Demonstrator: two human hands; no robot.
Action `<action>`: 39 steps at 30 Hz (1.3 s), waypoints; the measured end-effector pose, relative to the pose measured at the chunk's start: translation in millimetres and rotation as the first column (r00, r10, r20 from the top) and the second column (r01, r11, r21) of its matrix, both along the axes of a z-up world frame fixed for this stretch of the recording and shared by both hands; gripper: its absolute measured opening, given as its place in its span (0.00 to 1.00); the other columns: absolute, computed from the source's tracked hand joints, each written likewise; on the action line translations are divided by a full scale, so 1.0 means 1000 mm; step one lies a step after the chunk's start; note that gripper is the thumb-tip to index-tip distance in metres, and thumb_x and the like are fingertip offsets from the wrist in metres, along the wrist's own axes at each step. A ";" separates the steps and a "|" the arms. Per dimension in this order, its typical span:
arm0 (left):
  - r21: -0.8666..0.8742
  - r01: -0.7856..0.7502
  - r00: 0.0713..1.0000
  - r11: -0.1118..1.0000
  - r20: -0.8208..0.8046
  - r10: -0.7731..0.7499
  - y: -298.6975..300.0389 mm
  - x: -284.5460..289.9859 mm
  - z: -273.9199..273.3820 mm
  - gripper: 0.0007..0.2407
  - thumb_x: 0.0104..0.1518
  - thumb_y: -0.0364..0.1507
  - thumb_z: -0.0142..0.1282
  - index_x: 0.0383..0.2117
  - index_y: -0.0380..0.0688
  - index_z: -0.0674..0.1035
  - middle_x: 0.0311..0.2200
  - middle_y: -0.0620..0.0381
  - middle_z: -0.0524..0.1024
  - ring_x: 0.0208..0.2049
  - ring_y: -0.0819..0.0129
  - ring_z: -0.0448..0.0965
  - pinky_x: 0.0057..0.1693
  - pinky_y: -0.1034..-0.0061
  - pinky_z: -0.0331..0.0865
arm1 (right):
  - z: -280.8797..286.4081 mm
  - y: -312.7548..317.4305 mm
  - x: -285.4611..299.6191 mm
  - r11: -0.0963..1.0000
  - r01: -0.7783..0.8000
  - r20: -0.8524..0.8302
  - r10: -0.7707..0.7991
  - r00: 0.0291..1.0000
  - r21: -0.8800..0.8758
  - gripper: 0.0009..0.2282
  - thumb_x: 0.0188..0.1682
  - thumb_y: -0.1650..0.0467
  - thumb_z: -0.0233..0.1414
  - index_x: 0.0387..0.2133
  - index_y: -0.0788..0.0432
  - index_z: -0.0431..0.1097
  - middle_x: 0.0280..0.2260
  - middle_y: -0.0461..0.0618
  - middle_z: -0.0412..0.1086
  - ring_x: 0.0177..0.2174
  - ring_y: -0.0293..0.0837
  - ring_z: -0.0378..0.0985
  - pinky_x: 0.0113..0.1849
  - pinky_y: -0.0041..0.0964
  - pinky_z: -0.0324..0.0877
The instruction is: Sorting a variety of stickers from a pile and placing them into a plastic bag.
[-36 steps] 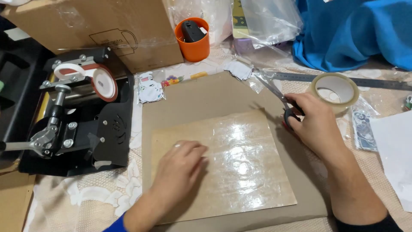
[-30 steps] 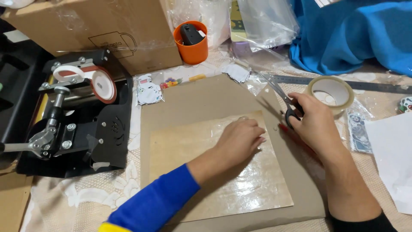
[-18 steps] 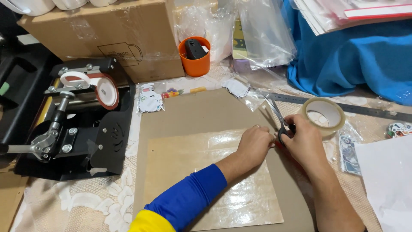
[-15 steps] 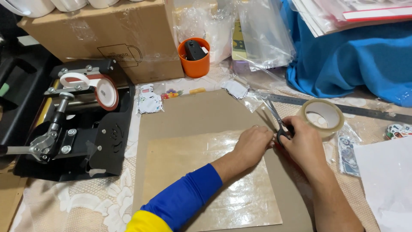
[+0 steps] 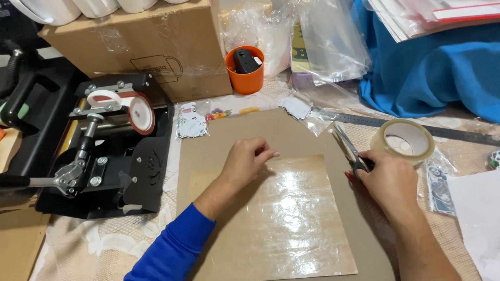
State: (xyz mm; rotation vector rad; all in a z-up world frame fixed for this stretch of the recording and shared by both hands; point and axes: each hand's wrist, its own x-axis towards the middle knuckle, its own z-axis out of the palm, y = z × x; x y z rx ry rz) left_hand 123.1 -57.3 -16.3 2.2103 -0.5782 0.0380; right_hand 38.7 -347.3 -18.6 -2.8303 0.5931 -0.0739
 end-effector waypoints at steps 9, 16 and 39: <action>-0.165 0.207 0.976 0.964 -0.034 -0.215 0.031 -0.058 -0.004 0.08 0.57 0.20 0.54 0.38 0.40 0.84 0.36 0.51 0.85 0.38 0.64 0.87 0.46 0.75 0.80 | 0.003 -0.008 0.002 0.968 -0.109 -0.160 0.147 0.976 0.224 0.19 0.42 0.74 0.58 0.49 0.48 0.76 0.48 0.43 0.78 0.48 0.50 0.78 0.50 0.42 0.69; -0.392 0.019 0.902 0.920 -0.389 -0.185 0.018 -0.089 0.018 0.15 0.62 0.25 0.45 0.53 0.44 0.78 0.38 0.52 0.84 0.40 0.71 0.82 0.48 0.77 0.78 | 0.000 0.025 -0.023 0.953 -0.167 0.026 0.179 0.983 -0.253 0.19 0.43 0.72 0.47 0.49 0.47 0.74 0.47 0.41 0.75 0.40 0.56 0.80 0.34 0.53 0.77; -0.417 0.257 0.726 0.872 -0.512 -0.459 0.019 -0.104 -0.001 0.25 0.56 0.29 0.55 0.62 0.48 0.67 0.56 0.51 0.77 0.46 0.67 0.84 0.53 0.72 0.80 | -0.172 -0.291 -0.341 0.731 0.017 0.389 -0.383 0.838 0.683 0.26 0.48 0.86 0.43 0.63 0.75 0.58 0.60 0.67 0.64 0.53 0.58 0.68 0.48 0.53 0.66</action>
